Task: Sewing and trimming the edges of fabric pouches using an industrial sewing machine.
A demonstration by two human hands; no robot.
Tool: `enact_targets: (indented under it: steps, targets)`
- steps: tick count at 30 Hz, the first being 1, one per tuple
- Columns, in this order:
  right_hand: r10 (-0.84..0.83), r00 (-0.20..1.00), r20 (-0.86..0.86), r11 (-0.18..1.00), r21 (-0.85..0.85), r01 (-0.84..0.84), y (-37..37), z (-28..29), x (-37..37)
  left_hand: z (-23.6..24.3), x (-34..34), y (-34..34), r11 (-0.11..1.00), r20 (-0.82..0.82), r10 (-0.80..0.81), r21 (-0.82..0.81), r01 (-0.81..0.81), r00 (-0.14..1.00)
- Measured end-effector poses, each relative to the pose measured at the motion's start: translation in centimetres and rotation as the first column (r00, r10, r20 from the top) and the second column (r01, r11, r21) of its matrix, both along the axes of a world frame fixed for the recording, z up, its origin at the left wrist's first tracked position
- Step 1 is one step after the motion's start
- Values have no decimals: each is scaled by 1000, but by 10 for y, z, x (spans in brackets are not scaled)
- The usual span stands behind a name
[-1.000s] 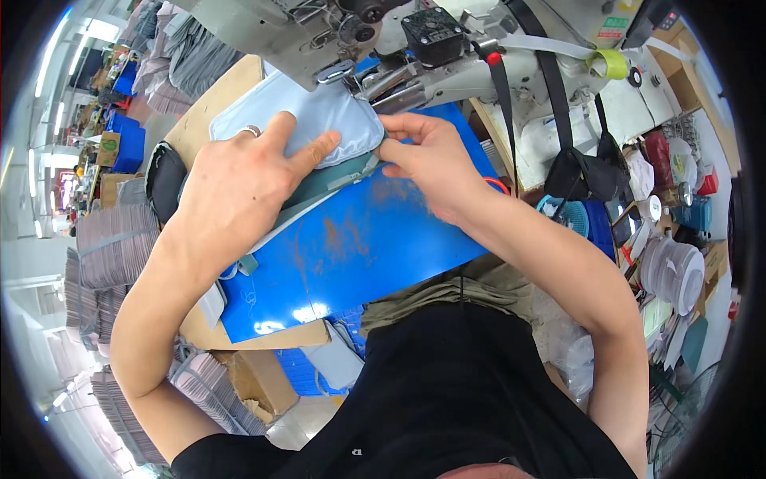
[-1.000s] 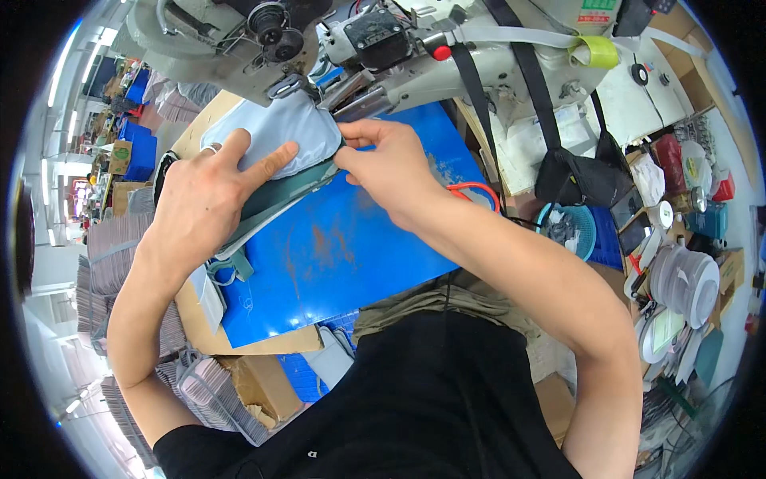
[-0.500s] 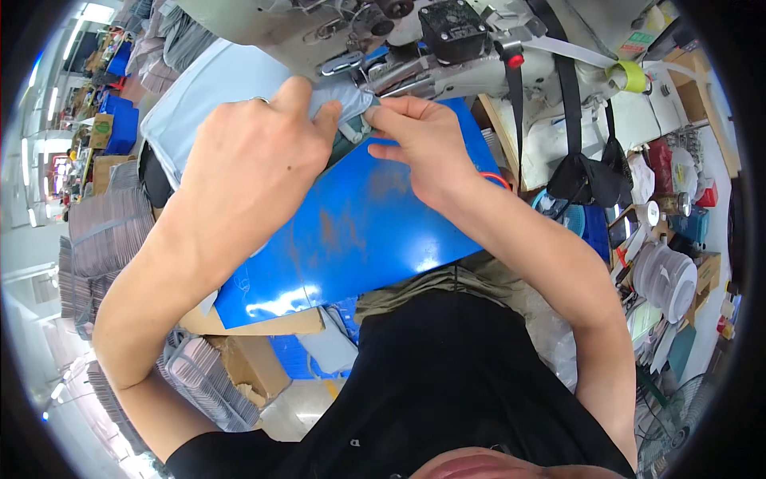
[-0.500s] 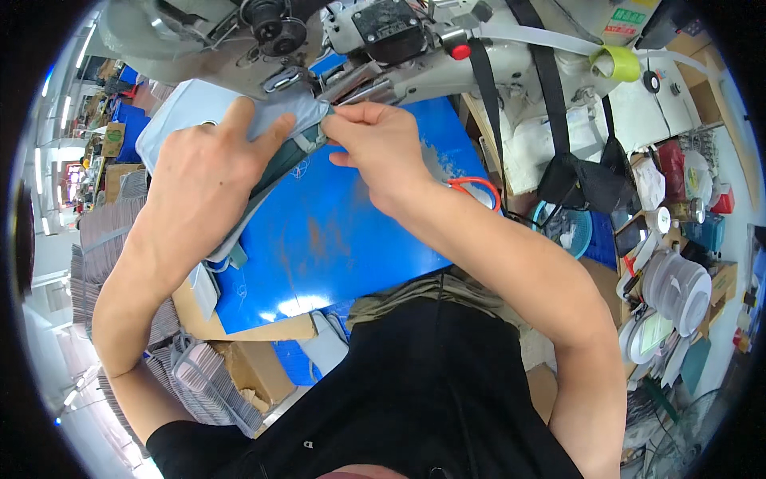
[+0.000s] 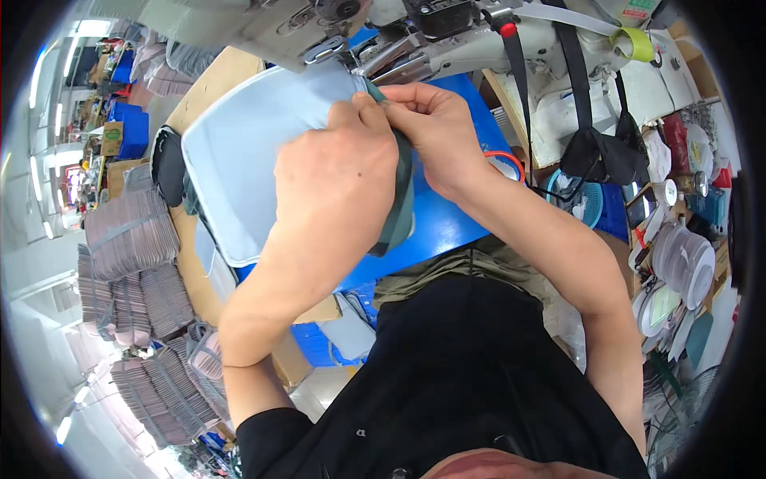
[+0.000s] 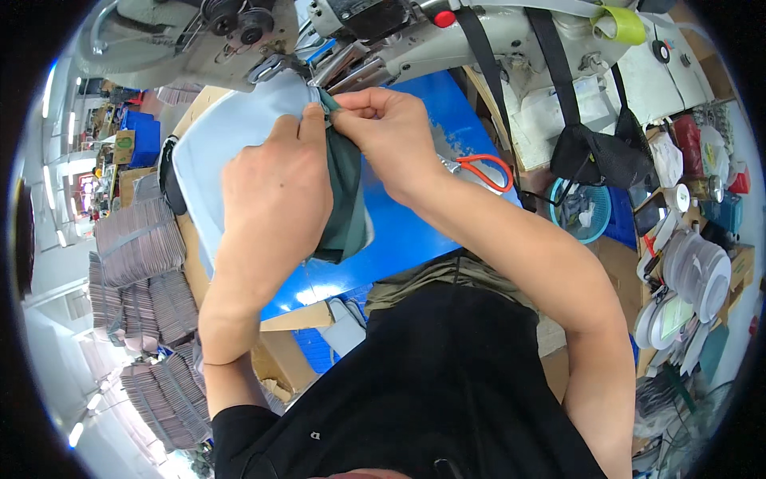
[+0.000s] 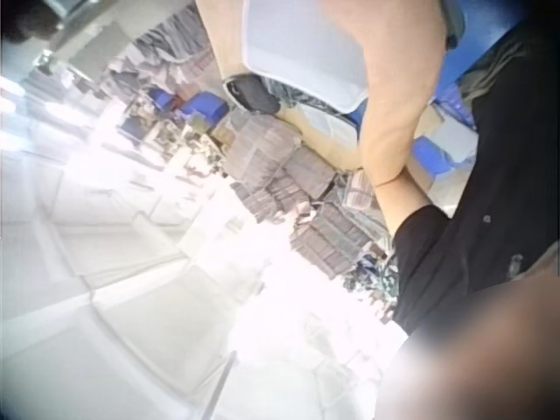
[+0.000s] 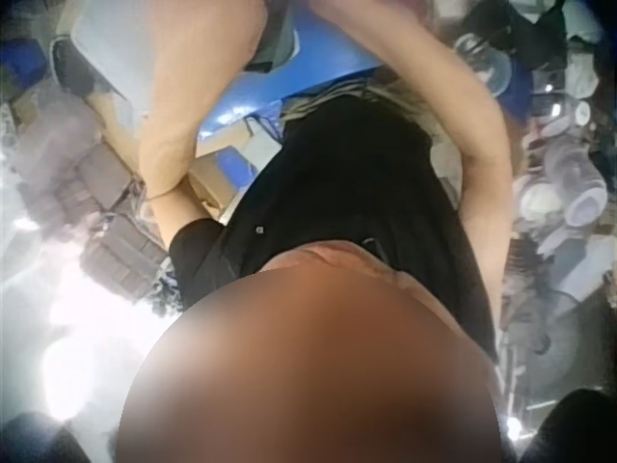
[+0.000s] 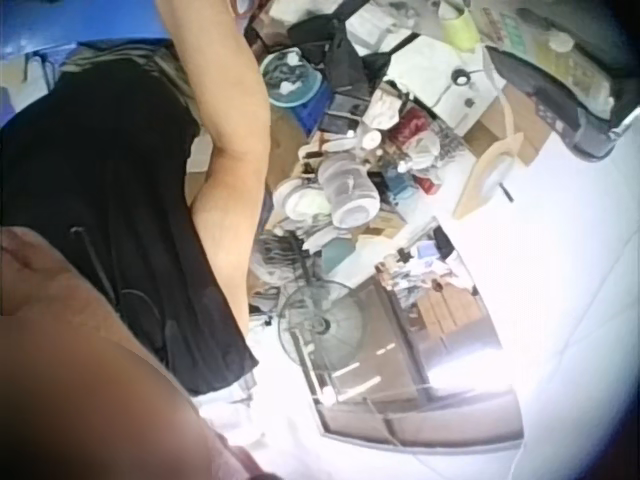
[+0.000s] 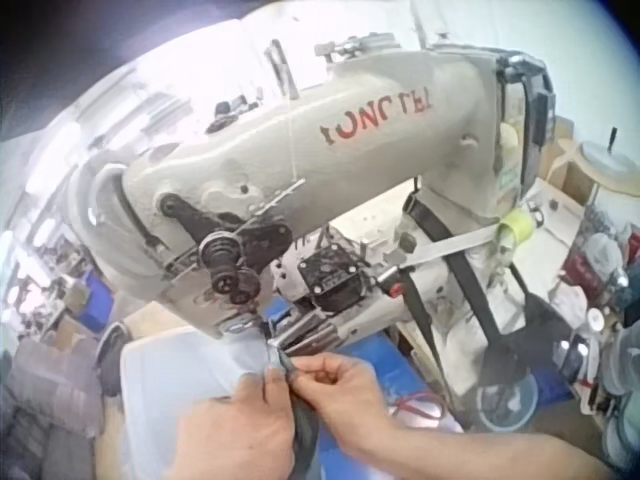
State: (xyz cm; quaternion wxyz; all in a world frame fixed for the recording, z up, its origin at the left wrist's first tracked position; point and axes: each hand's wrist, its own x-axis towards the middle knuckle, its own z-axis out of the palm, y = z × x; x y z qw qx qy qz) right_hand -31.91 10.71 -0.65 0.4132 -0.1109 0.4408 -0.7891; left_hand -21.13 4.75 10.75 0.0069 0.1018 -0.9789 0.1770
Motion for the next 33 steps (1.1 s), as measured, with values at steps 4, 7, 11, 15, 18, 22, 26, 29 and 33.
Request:
enact_targets:
  steps: [4, 7, 11, 15, 18, 22, 26, 29, 33]
  targets:
    - [-28, 998, 47, 996, -78, 32, -4, -6, 3, -4, -5, 5, 996, -48, 38, 84, -34, 998]
    - [0, 1000, 14, 994, -110, 1, -5, -4, 3, -16, -16, -1, 983, -129, 70, 178, -47, 989]
    - [-53, 972, -230, 992, -121, 25, -1, -16, -3, -20, -22, -4, 955, -148, 170, 270, -125, 974]
    - [-13, 760, -650, 995, 66, 73, 32, -3, 0, -20, -9, -22, 865, -227, 189, 499, -52, 955]
    - [135, 616, -776, 971, 228, 75, 64, 1, 7, -14, 6, -2, 698, -121, 362, 692, -183, 924]
    - [89, 731, -676, 975, 210, 76, 73, -15, 11, -54, 33, 28, 854, -522, 175, 503, 135, 835]
    - [96, 929, -356, 988, 151, -44, 74, -11, 22, -65, 45, 28, 926, -563, 22, 323, 196, 826]
    - [108, 984, -143, 991, 90, -96, 73, -6, 29, -62, 45, 22, 921, -547, -85, 277, 276, 833]
    - [66, 995, -69, 997, 48, -63, 59, -4, 27, -50, 33, 7, 922, -515, -198, 190, 337, 834]
